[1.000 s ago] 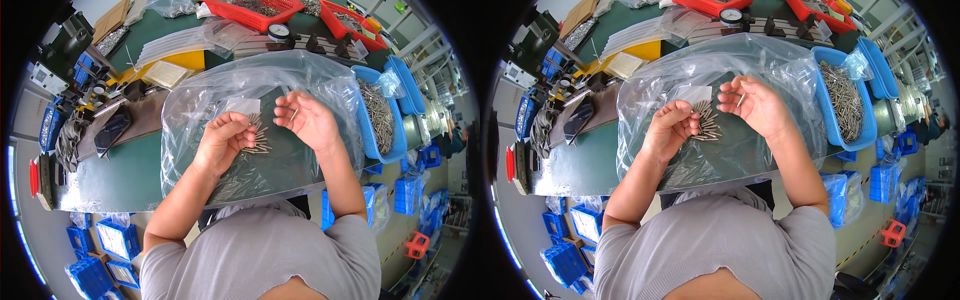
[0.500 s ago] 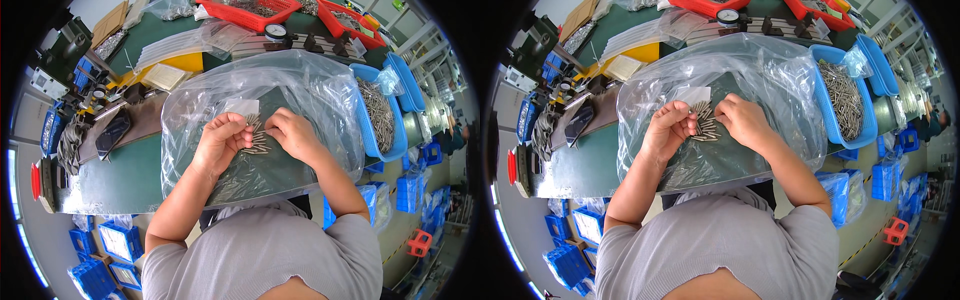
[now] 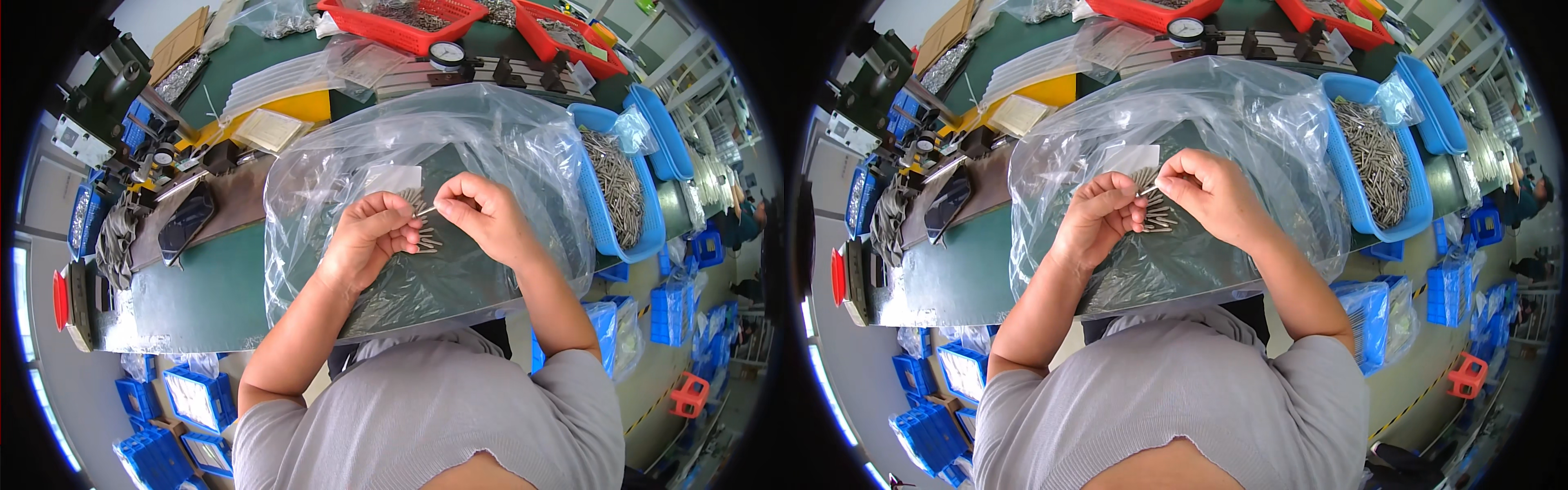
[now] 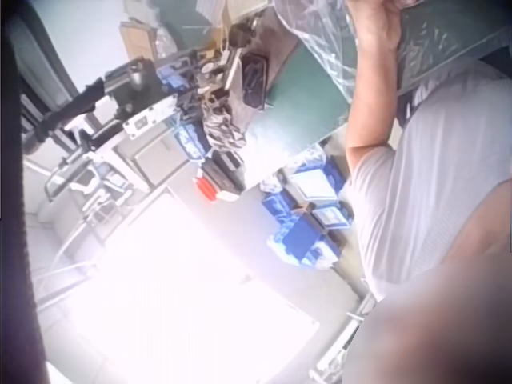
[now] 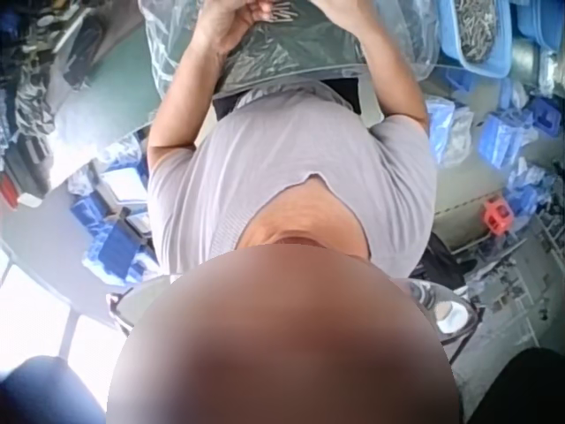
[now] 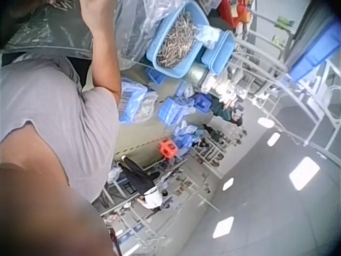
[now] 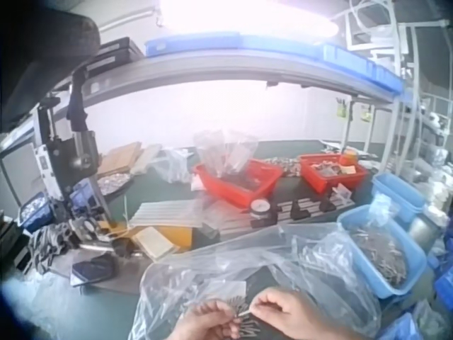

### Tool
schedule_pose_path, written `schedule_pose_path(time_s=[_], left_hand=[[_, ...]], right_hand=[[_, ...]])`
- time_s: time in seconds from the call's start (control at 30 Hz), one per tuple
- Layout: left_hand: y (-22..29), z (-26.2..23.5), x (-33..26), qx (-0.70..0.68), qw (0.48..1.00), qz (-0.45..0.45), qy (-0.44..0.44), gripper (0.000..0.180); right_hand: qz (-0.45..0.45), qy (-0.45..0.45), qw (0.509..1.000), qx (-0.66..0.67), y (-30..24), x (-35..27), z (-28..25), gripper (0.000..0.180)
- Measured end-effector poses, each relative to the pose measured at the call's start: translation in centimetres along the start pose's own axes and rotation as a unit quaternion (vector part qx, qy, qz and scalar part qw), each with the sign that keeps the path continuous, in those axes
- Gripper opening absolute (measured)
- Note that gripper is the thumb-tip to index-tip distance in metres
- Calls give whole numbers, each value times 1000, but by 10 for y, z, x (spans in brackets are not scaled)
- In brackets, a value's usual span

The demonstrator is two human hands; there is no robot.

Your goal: Inspecting and sorting small metal pins at a manufacturing workbench.

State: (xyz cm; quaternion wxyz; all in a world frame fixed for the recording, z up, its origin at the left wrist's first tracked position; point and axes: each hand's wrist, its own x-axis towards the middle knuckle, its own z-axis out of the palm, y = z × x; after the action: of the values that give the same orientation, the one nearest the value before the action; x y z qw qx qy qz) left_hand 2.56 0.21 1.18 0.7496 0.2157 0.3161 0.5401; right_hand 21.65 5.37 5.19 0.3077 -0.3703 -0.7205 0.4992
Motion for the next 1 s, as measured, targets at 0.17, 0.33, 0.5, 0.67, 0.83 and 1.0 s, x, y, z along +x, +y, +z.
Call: schedule_pose_path(time_s=[0.17, 0.33, 0.5, 0.67, 0.83, 1.0], left_hand=[[1, 1, -1, -3, 1000, 1, -9, 5], [0, 0, -1, -9, 1000, 3, -16, 4], [1, -1, -1, -6, 1000, 2, -13, 5], [1, 0, 0, 2, 1000, 14, 13, 5], [8, -2, -1, -14, 997, 58, 43, 5], [7, -4, 0, -27, 998, 57, 27, 5]], right_hand=[[-18, -7, 1000, -4, -1, 1, 3, 9], [-26, -35, 999, 22, 2, 4, 11, 7], [5, -57, 993, 103, 9, 7, 18, 8], [-24, -19, 995, 91, 22, 7, 9, 8], [109, 25, 906, 407, 25, 11, -18, 13], [181, -74, 944, 267, 32, 16, -18, 14]])
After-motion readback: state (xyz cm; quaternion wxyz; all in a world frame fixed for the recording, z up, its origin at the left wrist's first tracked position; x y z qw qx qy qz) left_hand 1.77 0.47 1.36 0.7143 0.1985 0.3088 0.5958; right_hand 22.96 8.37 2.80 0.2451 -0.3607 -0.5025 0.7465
